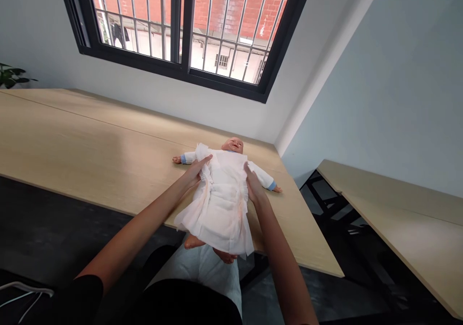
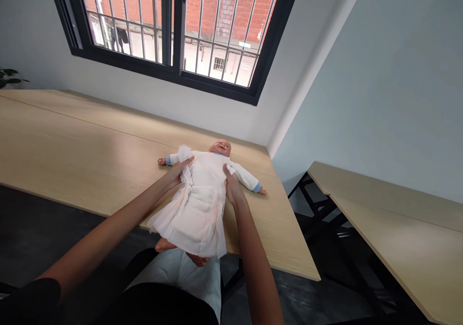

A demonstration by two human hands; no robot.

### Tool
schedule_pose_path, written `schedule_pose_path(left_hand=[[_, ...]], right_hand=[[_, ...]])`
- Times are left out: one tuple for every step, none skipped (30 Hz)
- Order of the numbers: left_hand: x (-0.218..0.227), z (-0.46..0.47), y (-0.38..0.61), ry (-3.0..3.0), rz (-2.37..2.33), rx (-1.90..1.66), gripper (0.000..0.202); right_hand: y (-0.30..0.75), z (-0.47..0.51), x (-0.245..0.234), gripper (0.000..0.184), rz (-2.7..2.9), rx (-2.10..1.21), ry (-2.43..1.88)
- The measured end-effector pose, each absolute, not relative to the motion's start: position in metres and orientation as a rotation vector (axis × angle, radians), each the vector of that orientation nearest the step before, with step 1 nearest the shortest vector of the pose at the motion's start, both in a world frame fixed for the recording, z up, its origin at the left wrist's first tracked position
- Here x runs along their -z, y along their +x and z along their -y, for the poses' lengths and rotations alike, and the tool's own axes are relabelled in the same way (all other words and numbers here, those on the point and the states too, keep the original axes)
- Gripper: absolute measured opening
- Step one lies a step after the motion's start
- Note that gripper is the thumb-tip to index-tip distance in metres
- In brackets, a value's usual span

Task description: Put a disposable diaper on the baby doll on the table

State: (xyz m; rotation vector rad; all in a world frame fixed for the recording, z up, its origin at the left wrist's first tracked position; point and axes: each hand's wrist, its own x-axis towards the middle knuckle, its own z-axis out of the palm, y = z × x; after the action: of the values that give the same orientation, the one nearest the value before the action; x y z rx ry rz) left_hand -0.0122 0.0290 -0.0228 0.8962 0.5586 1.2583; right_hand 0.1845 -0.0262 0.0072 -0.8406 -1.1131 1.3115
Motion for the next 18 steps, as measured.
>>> schedule_pose_path(left_hand=[[0.023, -0.029, -0.013, 0.899, -0.566, -1.260, 0.036], [0.023, -0.029, -0.013, 0.904, -0.573, -1.258, 0.036], [0.022, -0.028, -0.013, 0.914, -0.578, -1.254, 0.037], [0.020, -0.027, -0.014, 0.927, -0.580, -1.246, 0.038], [0.018, -0.025, -0.014, 0.943, -0.580, -1.235, 0.041], [0.016, -0.022, -0.013, 0.960, -0.577, -1.226, 0.044], [0.013, -0.019, -0.012, 0.980, -0.573, -1.218, 0.048], [0.010, -0.015, -0.011, 1.000, -0.571, -1.212, 0.051], [0.007, -0.011, -0.010, 1.022, -0.570, -1.209, 0.054], [0.004, -0.008, -0.008, 1.043, -0.571, -1.208, 0.054], [0.002, -0.004, -0.006, 1.061, -0.575, -1.211, 0.054], [-0.001, -0.001, -0.004, 1.076, -0.580, -1.215, 0.052], [-0.003, 0.001, -0.002, 1.085, -0.587, -1.217, 0.050], [-0.004, 0.003, 0.000, 1.090, -0.596, -1.219, 0.048], [-0.006, 0.004, 0.002, 1.089, -0.605, -1.220, 0.047], [-0.007, 0.005, 0.003, 1.085, -0.613, -1.221, 0.047], [-0.007, 0.005, 0.005, 1.076, -0.621, -1.224, 0.047], [-0.007, 0.004, 0.005, 1.062, -0.626, -1.232, 0.047]], right_hand=[[0.183, 0.027, -0.007, 0.057, 1.127, -1.290, -0.866], [0.182, 0.029, -0.007, 0.055, 1.150, -1.283, -0.888], [0.182, 0.030, -0.007, 0.052, 1.173, -1.291, -0.908], [0.181, 0.031, -0.007, 0.049, 1.190, -1.309, -0.928], [0.180, 0.033, -0.008, 0.047, 1.199, -1.331, -0.939], [0.179, 0.034, -0.009, 0.046, 1.203, -1.355, -0.940], [0.178, 0.036, -0.009, 0.046, 1.200, -1.378, -0.935], [0.178, 0.037, -0.010, 0.046, 1.192, -1.399, -0.925], [0.177, 0.038, -0.010, 0.048, 1.189, -1.418, -0.908], [0.177, 0.038, -0.009, 0.050, 1.191, -1.436, -0.889], [0.177, 0.038, -0.008, 0.051, 1.195, -1.453, -0.875], [0.177, 0.037, -0.007, 0.052, 1.198, -1.468, -0.864], [0.178, 0.036, -0.006, 0.052, 1.196, -1.478, -0.859], [0.178, 0.034, -0.005, 0.053, 1.190, -1.485, -0.864], [0.179, 0.033, -0.004, 0.053, 1.175, -1.492, -0.877], [0.179, 0.031, -0.003, 0.053, 1.151, -1.497, -0.895], [0.180, 0.030, -0.002, 0.053, 1.121, -1.498, -0.909], [0.180, 0.028, -0.001, 0.052, 1.087, -1.490, -0.918]])
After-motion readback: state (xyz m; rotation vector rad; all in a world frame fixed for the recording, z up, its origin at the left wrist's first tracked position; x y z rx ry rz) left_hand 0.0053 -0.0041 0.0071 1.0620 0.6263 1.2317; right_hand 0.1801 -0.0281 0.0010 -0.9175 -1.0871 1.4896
